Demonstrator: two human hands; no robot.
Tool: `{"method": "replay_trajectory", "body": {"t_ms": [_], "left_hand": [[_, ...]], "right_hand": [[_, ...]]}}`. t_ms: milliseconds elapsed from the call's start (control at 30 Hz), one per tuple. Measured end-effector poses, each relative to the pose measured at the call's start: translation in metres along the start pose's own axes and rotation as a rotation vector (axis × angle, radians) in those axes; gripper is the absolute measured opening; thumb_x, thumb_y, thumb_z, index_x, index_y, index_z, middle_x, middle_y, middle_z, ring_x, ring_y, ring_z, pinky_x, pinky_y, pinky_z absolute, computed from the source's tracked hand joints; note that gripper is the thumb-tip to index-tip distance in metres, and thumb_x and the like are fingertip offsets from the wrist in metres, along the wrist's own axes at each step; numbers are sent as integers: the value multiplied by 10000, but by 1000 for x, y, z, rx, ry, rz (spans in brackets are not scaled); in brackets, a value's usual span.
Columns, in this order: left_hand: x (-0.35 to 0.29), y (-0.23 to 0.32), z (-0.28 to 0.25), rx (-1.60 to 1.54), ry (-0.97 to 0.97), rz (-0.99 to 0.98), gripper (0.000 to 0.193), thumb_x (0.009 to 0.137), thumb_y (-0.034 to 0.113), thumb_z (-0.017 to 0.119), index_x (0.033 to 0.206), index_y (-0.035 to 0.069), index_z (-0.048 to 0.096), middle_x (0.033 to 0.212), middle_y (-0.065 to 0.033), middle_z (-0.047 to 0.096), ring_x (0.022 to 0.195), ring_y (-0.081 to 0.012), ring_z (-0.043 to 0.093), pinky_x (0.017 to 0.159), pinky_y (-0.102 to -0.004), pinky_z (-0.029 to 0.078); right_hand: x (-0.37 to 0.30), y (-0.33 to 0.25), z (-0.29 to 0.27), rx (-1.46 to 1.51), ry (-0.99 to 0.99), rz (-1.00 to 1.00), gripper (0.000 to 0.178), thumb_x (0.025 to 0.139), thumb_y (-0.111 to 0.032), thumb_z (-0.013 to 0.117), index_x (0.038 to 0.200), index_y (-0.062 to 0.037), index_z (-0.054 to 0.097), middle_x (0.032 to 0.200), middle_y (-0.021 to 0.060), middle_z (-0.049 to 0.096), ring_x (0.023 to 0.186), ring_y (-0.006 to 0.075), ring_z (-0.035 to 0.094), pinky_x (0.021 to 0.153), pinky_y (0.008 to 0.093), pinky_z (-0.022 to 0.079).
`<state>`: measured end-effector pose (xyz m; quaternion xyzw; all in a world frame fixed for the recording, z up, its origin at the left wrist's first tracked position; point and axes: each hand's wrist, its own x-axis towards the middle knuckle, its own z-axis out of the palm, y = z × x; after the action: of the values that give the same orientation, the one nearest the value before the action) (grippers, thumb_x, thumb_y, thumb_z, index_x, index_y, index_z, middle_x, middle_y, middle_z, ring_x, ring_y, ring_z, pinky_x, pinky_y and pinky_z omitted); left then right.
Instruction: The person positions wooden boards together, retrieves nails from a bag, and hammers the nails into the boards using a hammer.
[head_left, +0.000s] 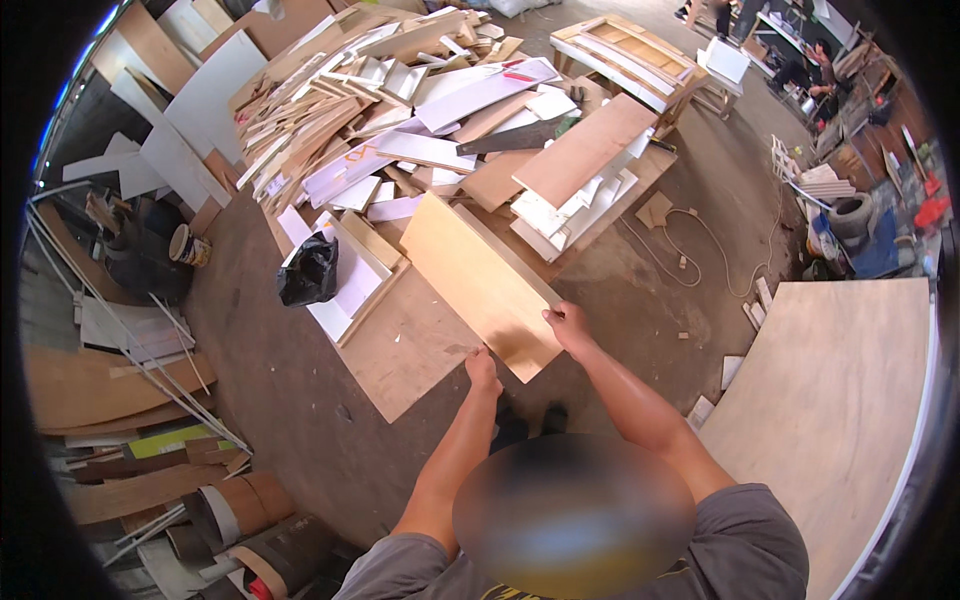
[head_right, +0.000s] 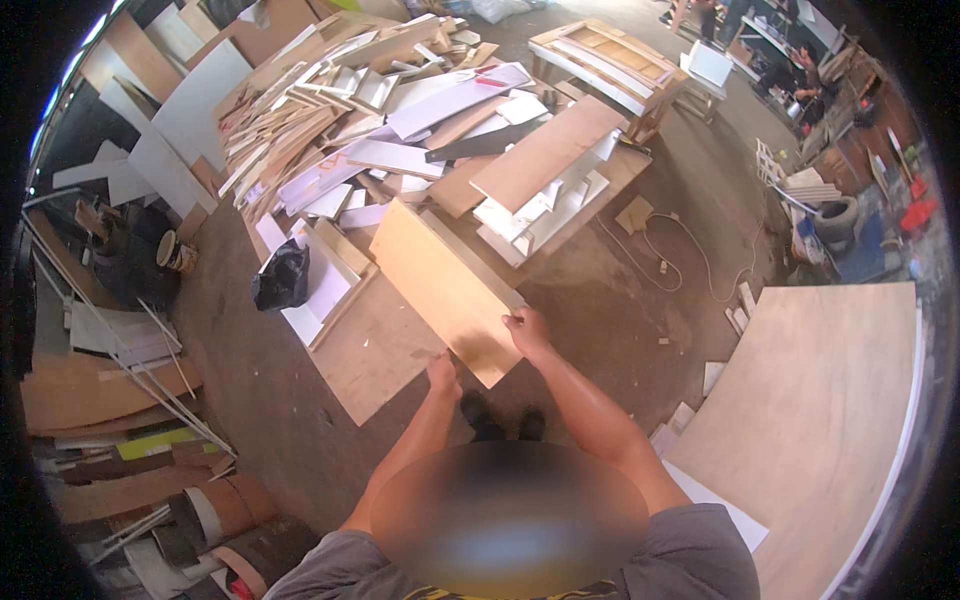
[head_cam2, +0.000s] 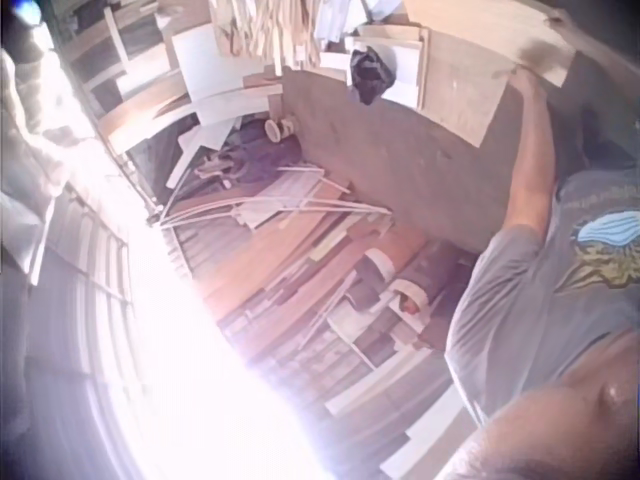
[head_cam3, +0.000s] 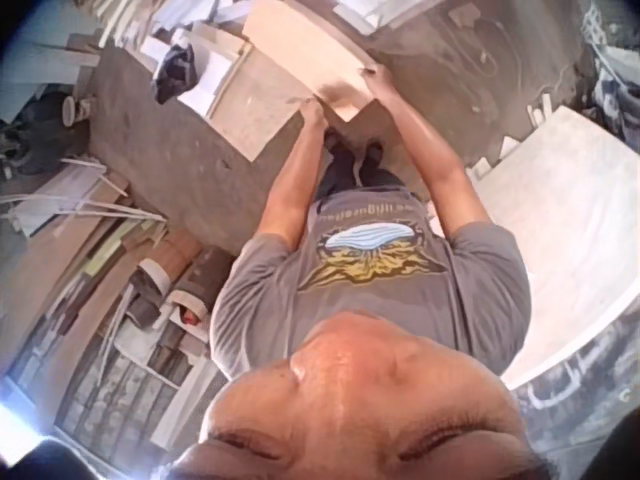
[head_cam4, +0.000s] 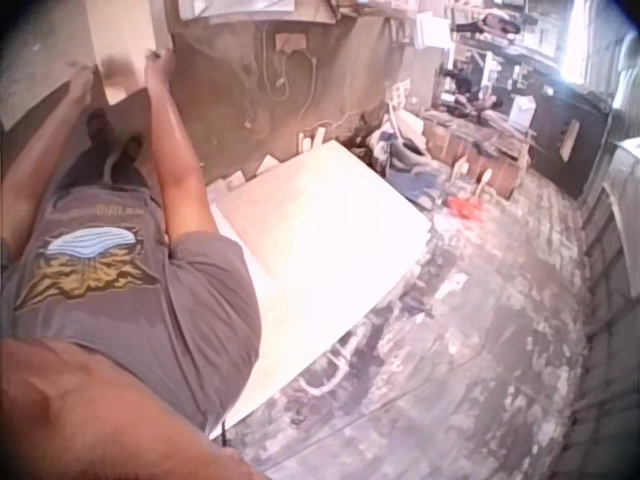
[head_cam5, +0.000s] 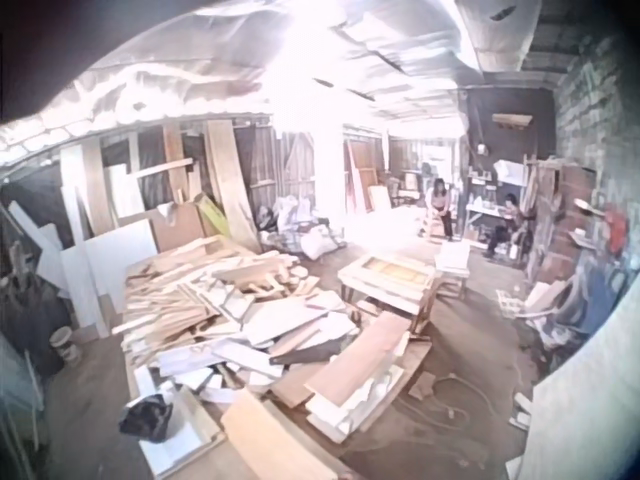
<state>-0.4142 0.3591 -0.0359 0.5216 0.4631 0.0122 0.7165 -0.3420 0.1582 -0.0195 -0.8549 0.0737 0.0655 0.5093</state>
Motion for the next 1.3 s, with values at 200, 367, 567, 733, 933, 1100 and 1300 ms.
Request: {"method": "replay_trajectory", "body": {"t_ms": [200, 367, 567, 733, 933, 1100, 1300], "left_hand": [[20, -9, 3, -63, -58, -99, 235, 1106, 232, 595, 1103, 6, 656, 938, -51, 667, 850, -148, 596, 759, -328, 499], [47, -13, 6, -117, -18, 0, 241, 1111, 236, 600, 1076, 2, 648, 907, -40, 663, 815, -137, 580, 750, -307, 482], [55, -6, 4, -78, -58, -39, 264, 1117, 246, 609, 1046, -3, 657, 901, -47, 664, 819, -135, 581, 767, -311, 487], [39, 1, 6, 84, -16, 137, 357, 1102, 299, 636, 1117, -55, 678, 936, -79, 696, 851, -157, 610, 786, -334, 506], [44, 30, -20, 287, 16, 274, 392, 1072, 315, 667, 1023, -70, 720, 879, -126, 728, 817, -179, 646, 773, -370, 530], [93, 50, -69, 564, 102, 492, 322, 1019, 278, 710, 1041, -37, 773, 925, -179, 779, 860, -282, 732, 812, -417, 568], [119, 93, -90, 791, 163, 567, 268, 955, 262, 767, 1021, 5, 806, 947, -195, 791, 855, -365, 762, 811, -469, 593]], "right_hand": [[2, -12, 3, -24, 62, -14, 306, 959, -271, 806, 965, 27, 735, 844, 139, 747, 756, 215, 673, 718, 403, 530], [16, -29, 13, -31, 73, 17, 306, 957, -267, 804, 922, 25, 719, 807, 132, 728, 729, 204, 647, 703, 401, 523], [22, -16, 21, -18, 92, 29, 315, 954, -256, 807, 871, 23, 686, 761, 98, 694, 703, 177, 609, 660, 395, 498], [23, -2, 19, 47, 57, 1, 269, 932, -191, 821, 855, 21, 673, 763, 97, 677, 729, 205, 634, 702, 398, 522], [8, -77, 30, -235, 239, -419, 175, 872, -105, 838, 896, -2, 699, 1063, 179, 708, 954, 360, 681, 859, 443, 535], [-1, -135, 74, -105, -21, -276, 119, 897, -100, 807, 928, -16, 729, 1035, 170, 732, 1000, 377, 687, 913, 456, 529], [6, -159, 97, -110, -92, -332, 119, 950, -140, 771, 947, -23, 750, 950, 153, 747, 908, 331, 711, 806, 444, 550]]}}
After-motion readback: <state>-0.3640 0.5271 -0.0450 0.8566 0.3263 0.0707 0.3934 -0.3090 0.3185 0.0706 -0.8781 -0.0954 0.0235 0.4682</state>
